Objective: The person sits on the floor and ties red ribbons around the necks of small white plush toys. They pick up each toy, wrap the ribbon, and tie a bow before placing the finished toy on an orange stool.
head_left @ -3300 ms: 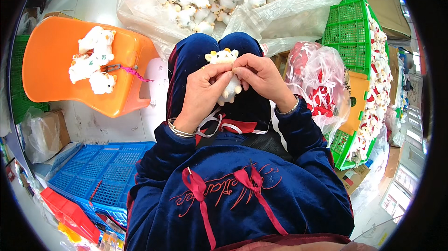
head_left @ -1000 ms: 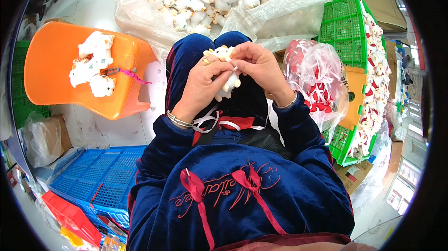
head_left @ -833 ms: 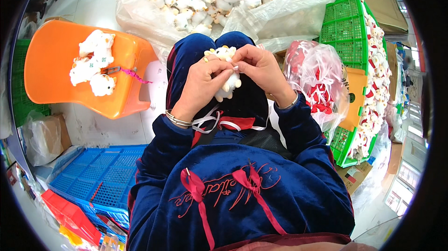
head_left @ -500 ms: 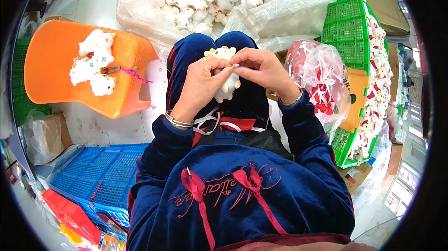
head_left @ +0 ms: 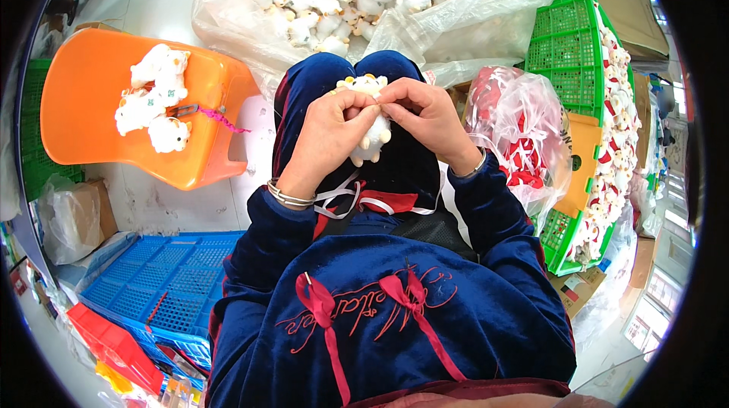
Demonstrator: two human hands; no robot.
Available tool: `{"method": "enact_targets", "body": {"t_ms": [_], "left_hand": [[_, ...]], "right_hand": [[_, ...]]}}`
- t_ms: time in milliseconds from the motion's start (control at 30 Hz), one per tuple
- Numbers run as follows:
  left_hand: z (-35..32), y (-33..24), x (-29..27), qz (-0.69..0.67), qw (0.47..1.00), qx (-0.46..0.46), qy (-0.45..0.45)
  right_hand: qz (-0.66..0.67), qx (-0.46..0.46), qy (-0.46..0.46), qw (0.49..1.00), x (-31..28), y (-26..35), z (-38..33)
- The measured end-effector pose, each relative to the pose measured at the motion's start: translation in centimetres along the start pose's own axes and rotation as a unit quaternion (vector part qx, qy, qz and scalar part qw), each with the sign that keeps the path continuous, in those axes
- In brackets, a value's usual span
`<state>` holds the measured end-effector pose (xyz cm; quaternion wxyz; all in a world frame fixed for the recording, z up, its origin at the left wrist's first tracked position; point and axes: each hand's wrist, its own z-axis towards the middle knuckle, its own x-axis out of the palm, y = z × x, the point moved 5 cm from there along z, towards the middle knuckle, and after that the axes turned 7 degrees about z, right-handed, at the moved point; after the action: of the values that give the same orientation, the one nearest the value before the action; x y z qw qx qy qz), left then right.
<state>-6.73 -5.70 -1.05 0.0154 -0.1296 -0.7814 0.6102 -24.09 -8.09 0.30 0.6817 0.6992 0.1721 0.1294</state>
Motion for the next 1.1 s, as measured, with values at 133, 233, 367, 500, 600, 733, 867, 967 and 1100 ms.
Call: {"method": "enact_targets", "body": {"t_ms": [133, 233, 367, 500, 600, 733, 867, 967, 1100], "left_hand": [[0.1, -0.3, -0.3, 0.037, 0.999, 0.005, 0.013], [0.1, -0.4, -0.4, 0.017, 1.0, 0.0, 0.013], [0.2, -0.1, -0.4, 0.011, 1.0, -0.001, 0.028], [0.3, 0.0, -0.4, 0.009, 0.999, 0.004, 0.039], [0.4, -0.1, -0.4, 0.03, 0.999, 0.008, 0.042], [0.5, -0.1, -0.5, 0.041, 0.998, 0.01, 0.047], [0.7, 0.0, -0.6, 0.049, 0.997, 0.02, 0.059], [0.6, -0.4, -0.7, 0.06, 0.996, 0.016, 0.063], [0.7, 0.2, -0.5, 0.054, 0.997, 0.01, 0.046]], "right_hand": [[-0.009, 0.025, -0.01, 1.0, -0.1, -0.2, -0.4], [0.031, 0.036, -0.038, 0.998, 0.1, 0.3, -0.3], [0.009, 0.028, -0.035, 0.999, -0.1, -0.5, -0.2], [-0.013, 0.007, -0.006, 1.0, -0.2, -0.3, -0.1], [-0.044, -0.056, 0.045, 0.996, -0.2, 0.6, 0.1], [-0.158, -0.145, 0.088, 0.973, 0.0, 1.9, 0.7], [-0.195, -0.158, 0.093, 0.964, 0.1, 2.1, 0.7], [-0.207, -0.162, 0.09, 0.961, 0.2, 2.3, 0.7], [-0.202, -0.16, 0.083, 0.963, 0.3, 2.3, 0.7]]}}
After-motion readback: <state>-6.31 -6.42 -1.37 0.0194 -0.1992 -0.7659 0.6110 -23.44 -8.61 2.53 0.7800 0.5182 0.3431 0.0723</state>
